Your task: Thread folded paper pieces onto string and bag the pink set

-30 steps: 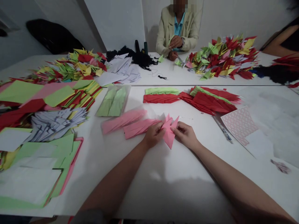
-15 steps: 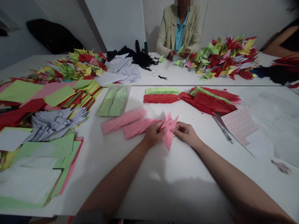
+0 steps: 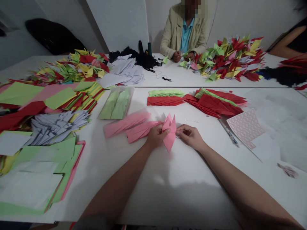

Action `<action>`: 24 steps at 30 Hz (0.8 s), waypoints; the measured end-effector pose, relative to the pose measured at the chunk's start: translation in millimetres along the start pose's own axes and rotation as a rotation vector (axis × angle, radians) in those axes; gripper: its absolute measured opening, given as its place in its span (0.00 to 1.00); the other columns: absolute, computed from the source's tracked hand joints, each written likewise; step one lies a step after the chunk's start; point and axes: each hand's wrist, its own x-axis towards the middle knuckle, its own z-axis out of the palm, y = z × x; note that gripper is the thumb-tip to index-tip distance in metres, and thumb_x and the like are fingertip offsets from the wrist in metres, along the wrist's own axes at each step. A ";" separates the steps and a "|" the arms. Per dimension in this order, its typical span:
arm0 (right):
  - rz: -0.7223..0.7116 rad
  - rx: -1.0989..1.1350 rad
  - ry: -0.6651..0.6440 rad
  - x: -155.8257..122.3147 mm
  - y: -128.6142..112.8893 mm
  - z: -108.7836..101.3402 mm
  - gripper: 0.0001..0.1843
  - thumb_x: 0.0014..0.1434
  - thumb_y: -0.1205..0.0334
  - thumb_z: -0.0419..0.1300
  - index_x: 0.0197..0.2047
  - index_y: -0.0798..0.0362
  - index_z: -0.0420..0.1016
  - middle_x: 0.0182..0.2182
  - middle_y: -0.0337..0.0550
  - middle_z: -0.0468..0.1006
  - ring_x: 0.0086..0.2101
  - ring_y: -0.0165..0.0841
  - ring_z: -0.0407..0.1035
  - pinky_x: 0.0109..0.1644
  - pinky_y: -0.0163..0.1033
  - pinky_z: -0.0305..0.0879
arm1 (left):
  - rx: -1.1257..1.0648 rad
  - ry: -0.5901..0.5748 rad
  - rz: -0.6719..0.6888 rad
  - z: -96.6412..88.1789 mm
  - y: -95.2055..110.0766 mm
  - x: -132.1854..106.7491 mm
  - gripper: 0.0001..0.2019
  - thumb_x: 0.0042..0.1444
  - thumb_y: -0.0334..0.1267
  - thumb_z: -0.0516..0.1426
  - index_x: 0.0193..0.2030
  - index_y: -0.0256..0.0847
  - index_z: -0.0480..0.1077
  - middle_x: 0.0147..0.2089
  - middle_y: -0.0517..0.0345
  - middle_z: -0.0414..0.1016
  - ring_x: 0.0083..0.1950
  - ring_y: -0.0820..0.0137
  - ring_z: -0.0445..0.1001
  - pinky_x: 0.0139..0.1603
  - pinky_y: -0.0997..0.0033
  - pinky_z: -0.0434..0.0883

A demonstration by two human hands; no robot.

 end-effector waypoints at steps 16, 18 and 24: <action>-0.068 0.202 0.019 1.1 3.0 -3.6 0.11 0.59 0.52 0.63 0.34 0.51 0.73 0.33 0.41 0.76 0.34 0.33 0.70 0.43 0.41 0.66 | 0.037 -0.023 0.021 0.2 4.7 -2.8 0.22 0.62 0.51 0.52 0.22 0.40 0.52 0.22 0.64 0.49 0.26 0.75 0.52 0.28 0.71 0.51; -0.091 0.231 0.035 1.1 3.2 -3.0 0.11 0.60 0.52 0.62 0.34 0.50 0.72 0.32 0.41 0.77 0.34 0.34 0.71 0.44 0.42 0.66 | 0.068 -0.045 0.030 0.3 6.1 -4.1 0.23 0.62 0.50 0.51 0.21 0.41 0.50 0.22 0.64 0.47 0.25 0.75 0.50 0.28 0.70 0.49; -0.066 0.237 0.053 -3.1 4.8 0.0 0.14 0.63 0.47 0.58 0.36 0.48 0.66 0.18 0.31 0.64 0.20 0.29 0.57 0.27 0.36 0.56 | 0.056 -0.020 0.083 1.2 5.5 -5.3 0.25 0.65 0.51 0.48 0.19 0.42 0.52 0.19 0.63 0.51 0.23 0.74 0.52 0.27 0.69 0.52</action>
